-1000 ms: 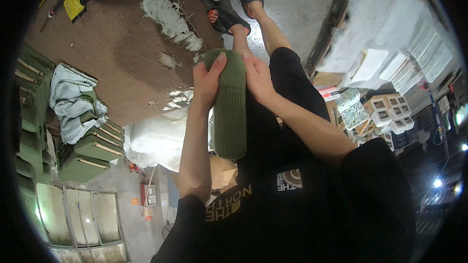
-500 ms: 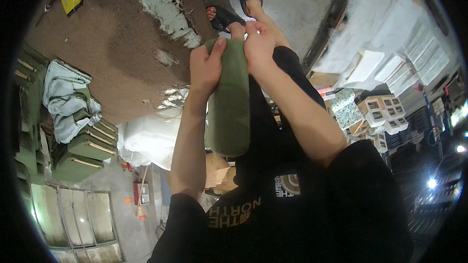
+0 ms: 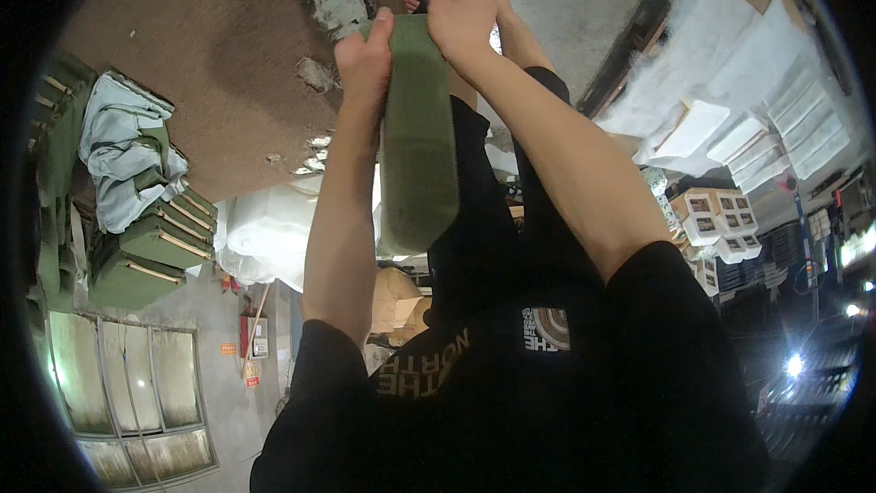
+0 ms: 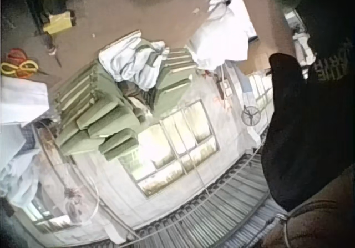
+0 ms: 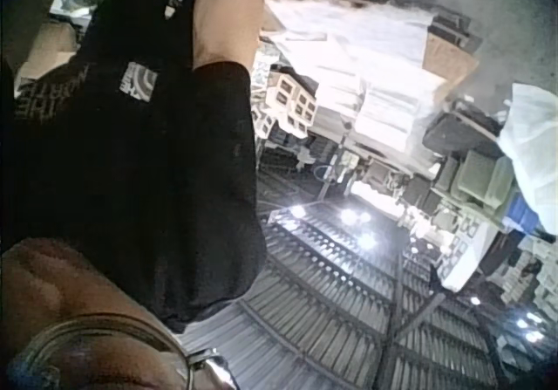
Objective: The worker secures foam and green fabric to a wooden frame using a pneumatic staple gun.
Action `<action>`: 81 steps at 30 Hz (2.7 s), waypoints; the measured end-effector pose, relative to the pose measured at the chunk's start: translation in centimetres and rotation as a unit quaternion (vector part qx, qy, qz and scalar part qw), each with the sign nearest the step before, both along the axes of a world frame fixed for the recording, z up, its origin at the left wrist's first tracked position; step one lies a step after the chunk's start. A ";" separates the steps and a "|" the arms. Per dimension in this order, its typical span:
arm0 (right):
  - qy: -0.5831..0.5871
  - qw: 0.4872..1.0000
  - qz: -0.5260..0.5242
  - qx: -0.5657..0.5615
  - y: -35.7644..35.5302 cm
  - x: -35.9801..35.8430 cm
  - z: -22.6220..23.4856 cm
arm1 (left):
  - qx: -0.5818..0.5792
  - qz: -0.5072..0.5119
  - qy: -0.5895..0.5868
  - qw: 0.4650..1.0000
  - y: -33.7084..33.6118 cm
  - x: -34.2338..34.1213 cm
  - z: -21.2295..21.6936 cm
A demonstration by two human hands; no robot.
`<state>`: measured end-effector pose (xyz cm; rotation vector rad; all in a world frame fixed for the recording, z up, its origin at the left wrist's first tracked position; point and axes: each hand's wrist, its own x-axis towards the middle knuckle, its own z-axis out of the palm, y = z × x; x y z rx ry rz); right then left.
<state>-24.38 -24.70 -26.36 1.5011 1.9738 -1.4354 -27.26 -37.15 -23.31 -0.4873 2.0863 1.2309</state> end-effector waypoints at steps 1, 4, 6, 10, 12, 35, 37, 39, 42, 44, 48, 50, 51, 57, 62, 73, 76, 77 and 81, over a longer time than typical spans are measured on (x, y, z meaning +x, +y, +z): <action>0.020 0.998 0.025 -0.055 -0.1 -1.3 1.5 | 0.012 0.010 -0.020 1.000 -0.7 -0.6 0.1; 0.217 0.949 0.160 -0.166 -2.4 -2.9 6.5 | 0.010 0.014 -0.060 0.998 -4.0 -3.4 -0.4; 0.235 0.869 0.394 -0.186 -2.6 -3.2 12.2 | -0.075 0.080 -0.150 0.983 -4.4 -5.4 1.6; 0.407 0.763 0.493 -0.092 -5.0 -4.1 14.6 | 0.052 0.155 -0.071 0.984 -10.9 -2.7 3.9; 0.443 0.707 0.546 -0.076 -6.2 -4.4 12.8 | -0.057 0.019 0.109 0.992 -12.5 1.4 7.9; 0.180 0.655 0.726 -0.107 -15.3 -10.9 10.6 | -0.375 0.169 0.034 0.911 -9.2 3.6 12.7; 0.099 0.692 0.705 -0.117 -14.9 -11.2 10.1 | -0.373 0.194 0.076 0.904 -8.4 2.7 11.8; 0.091 0.683 0.715 -0.113 -15.2 -10.7 10.0 | -0.368 0.251 0.161 0.881 -8.5 3.3 11.6; 0.065 0.681 0.722 -0.106 -16.3 -10.8 10.2 | -0.282 0.245 0.212 0.903 -10.2 5.3 12.8; 0.067 0.710 0.689 -0.132 -15.6 -11.6 10.1 | -0.220 0.231 0.109 0.941 -12.7 7.5 15.0; 0.053 0.717 0.684 -0.121 -14.6 -11.9 9.3 | -0.355 0.374 -0.011 0.857 -14.8 18.6 15.3; 0.035 0.695 0.712 -0.093 -15.2 -11.3 10.3 | -0.286 0.571 -0.101 0.763 -15.2 22.9 14.6; 0.020 0.710 0.699 -0.082 -15.2 -10.7 10.4 | -0.134 0.720 -0.114 0.672 -15.7 23.4 14.6; -0.095 0.801 0.589 -0.052 -15.2 -11.0 11.3 | 0.062 0.788 -0.098 0.604 -15.4 25.2 13.3; -0.354 0.792 0.489 -0.089 -16.4 -12.1 12.6 | 0.231 0.785 -0.164 0.550 -14.5 29.1 10.8; -0.267 0.820 0.471 -0.184 -11.6 -15.4 9.8 | 0.178 0.834 -0.093 0.514 -11.9 27.3 9.1; -0.151 0.819 0.450 -0.323 -9.1 -18.3 11.7 | 0.218 0.843 -0.016 0.491 -12.7 22.4 13.0; -0.120 0.811 0.458 -0.344 -9.0 -19.1 12.7 | 0.062 0.759 0.014 0.648 -11.9 22.5 13.5; -0.048 0.744 0.523 -0.414 -9.0 -23.0 14.7 | 0.289 0.779 0.039 0.555 -14.2 21.5 15.3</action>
